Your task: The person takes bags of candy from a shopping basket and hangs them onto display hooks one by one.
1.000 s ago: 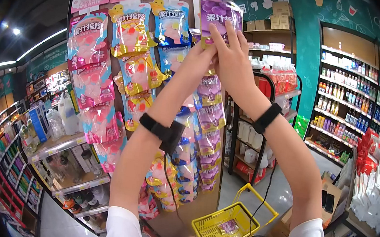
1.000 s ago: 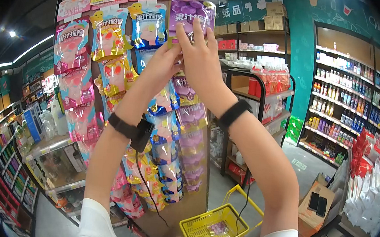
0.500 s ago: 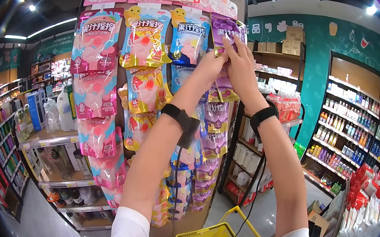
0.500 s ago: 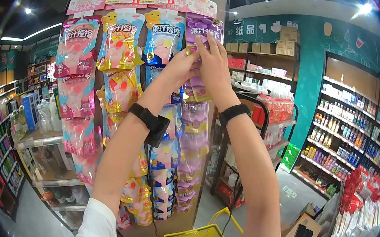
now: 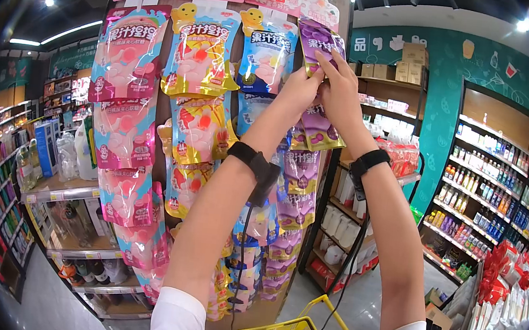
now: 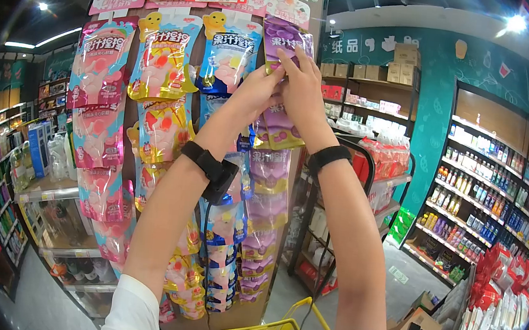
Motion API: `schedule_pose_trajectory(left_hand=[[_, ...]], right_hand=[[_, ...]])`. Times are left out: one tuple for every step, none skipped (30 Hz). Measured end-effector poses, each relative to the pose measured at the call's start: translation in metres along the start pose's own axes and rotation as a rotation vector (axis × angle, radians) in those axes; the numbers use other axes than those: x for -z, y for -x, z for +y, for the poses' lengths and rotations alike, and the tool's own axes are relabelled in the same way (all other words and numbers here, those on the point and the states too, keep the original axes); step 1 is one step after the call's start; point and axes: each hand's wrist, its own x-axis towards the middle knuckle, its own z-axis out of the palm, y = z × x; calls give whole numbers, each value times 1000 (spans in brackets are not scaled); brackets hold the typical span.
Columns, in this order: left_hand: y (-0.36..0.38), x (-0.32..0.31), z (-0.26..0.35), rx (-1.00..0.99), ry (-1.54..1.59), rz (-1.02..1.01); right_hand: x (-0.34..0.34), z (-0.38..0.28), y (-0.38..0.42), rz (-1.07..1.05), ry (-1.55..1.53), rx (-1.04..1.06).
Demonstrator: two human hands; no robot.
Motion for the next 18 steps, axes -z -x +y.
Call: schedule_pose_trajectory(left_hand=[[0, -1, 0, 0, -8, 9], [1, -1, 0, 1, -3, 9], [1, -2, 0, 2, 1, 8], [2, -3, 0, 5, 6, 6], [3, -2, 0, 17, -7, -9], [4, -2, 0, 31, -20, -23], [6, -2, 1, 44, -33, -37], [7, -3, 2, 50, -33, -39], [7, -3, 1, 56, -32, -40], [7, -3, 1, 61, -31, -40], [6, -3, 0, 41, -18, -25], [4, -4, -3, 22, -6, -11], [3, -5, -5, 2, 6, 3], [1, -5, -7, -5, 4, 1], [2, -7, -6, -13, 1, -1], [3, -8, -6, -22, -1, -4], [3, -7, -4, -5, -13, -21], [3, -6, -4, 12, -24, -37]], right_hand=[[0, 2, 0, 4, -17, -4], [0, 3, -1, -1, -24, -7], [1, 4, -1, -6, -31, -10], [2, 4, -1, -12, -37, -14], [3, 5, -1, -17, -34, -7], [3, 6, -1, -23, -30, -2], [4, 7, -1, -29, -27, 4], [5, 7, -1, -36, -30, 5], [7, 8, -1, -44, -33, 6], [9, 8, -2, -51, -37, 8], [10, 7, -3, -54, -44, 8], [11, 7, -3, -56, -50, 8], [12, 8, -4, -58, -56, 7], [14, 8, -5, -61, -63, 5], [15, 8, -5, -64, -69, 2], [16, 7, -6, -66, -76, 0], [16, 7, -6, -72, -85, -7], [17, 7, -6, -77, -93, -15]])
